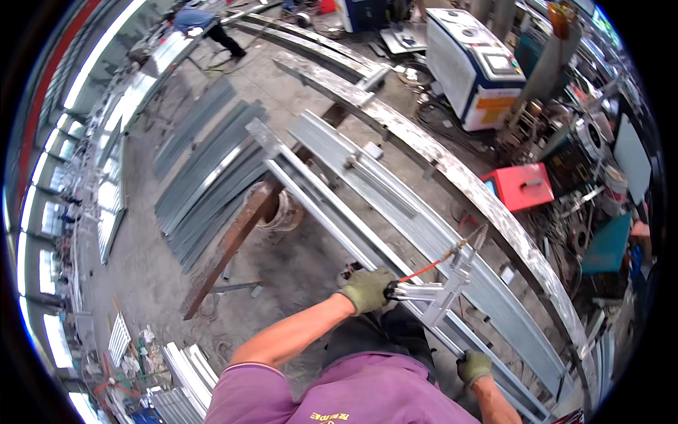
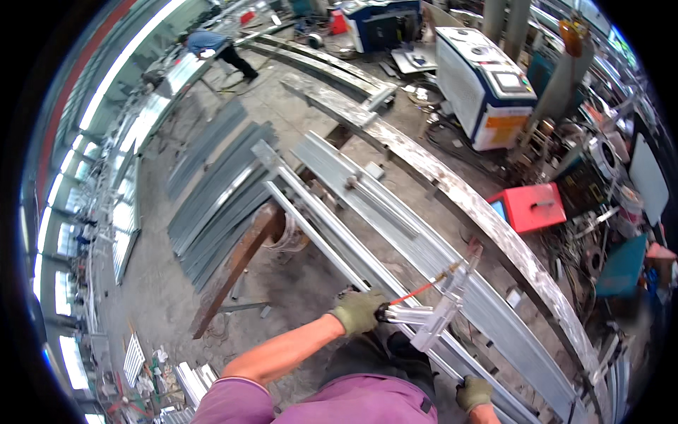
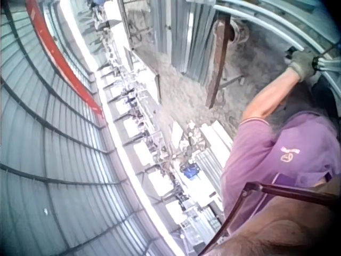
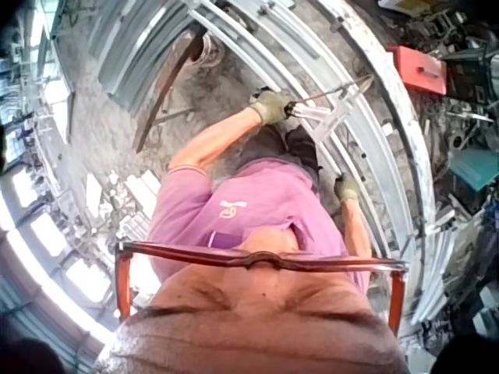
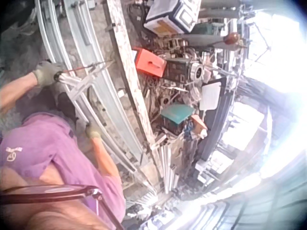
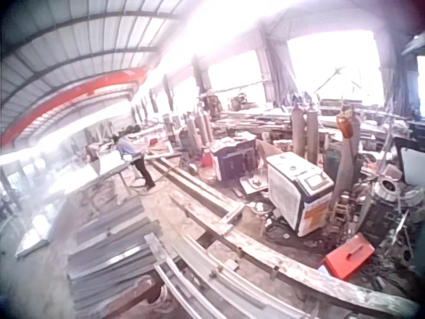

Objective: The person selects metal profiles from a stack, positions them on a workbench, and welds them together using a handheld welding torch. The person repeatedly aligns the pieces and applies welds at the joints to assemble a metal frame.

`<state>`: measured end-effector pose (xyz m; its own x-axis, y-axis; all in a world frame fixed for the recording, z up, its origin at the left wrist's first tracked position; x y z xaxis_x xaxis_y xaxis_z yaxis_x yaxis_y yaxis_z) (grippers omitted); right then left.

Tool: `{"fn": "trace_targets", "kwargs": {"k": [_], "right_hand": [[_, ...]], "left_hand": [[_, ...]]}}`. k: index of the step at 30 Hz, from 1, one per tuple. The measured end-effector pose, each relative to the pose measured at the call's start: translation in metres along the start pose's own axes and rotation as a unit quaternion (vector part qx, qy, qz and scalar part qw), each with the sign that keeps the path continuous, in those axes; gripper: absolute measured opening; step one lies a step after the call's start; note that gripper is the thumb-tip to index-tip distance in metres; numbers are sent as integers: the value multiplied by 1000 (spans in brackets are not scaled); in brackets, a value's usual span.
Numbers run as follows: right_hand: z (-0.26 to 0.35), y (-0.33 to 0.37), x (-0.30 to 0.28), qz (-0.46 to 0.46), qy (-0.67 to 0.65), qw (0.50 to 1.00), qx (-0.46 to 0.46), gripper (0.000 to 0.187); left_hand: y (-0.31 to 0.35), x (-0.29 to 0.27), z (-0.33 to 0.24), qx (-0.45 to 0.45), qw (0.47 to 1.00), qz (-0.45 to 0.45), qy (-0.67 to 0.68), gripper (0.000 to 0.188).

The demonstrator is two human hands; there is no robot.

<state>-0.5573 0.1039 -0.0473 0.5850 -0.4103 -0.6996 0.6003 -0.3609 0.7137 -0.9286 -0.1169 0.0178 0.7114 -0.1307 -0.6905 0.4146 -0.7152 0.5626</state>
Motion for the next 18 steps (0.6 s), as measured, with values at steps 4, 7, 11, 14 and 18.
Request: {"fn": "trace_targets", "kwargs": {"k": [4,7,11,14,18], "right_hand": [[14,17,-19,123,23,992,-1,35],[42,27,-27,158,12,986,-45,38],[83,33,-21,190,24,976,-105,40],[101,35,-25,216,45,968,-120,40],[100,28,-39,231,64,965,-104,33]], "left_hand": [[43,-12,6,-16,998,-30,48,39],[71,-27,12,-47,999,3,25,38],[97,-4,59,-118,992,22,35,47],[114,13,83,-153,986,21,56,54],[122,32,97,-207,967,-6,145,58]]}}
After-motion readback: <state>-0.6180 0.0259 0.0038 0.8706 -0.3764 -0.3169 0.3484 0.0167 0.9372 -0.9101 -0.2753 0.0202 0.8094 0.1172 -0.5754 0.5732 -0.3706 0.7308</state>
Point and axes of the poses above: each hand's wrist, its own y-axis away from the middle knuckle, its own x-axis out of the palm, z = x × y, the point moved 7 cm from there along -y, towards the middle knuckle, and after that the axes turned 4 degrees about y, right-handed, at the moved point
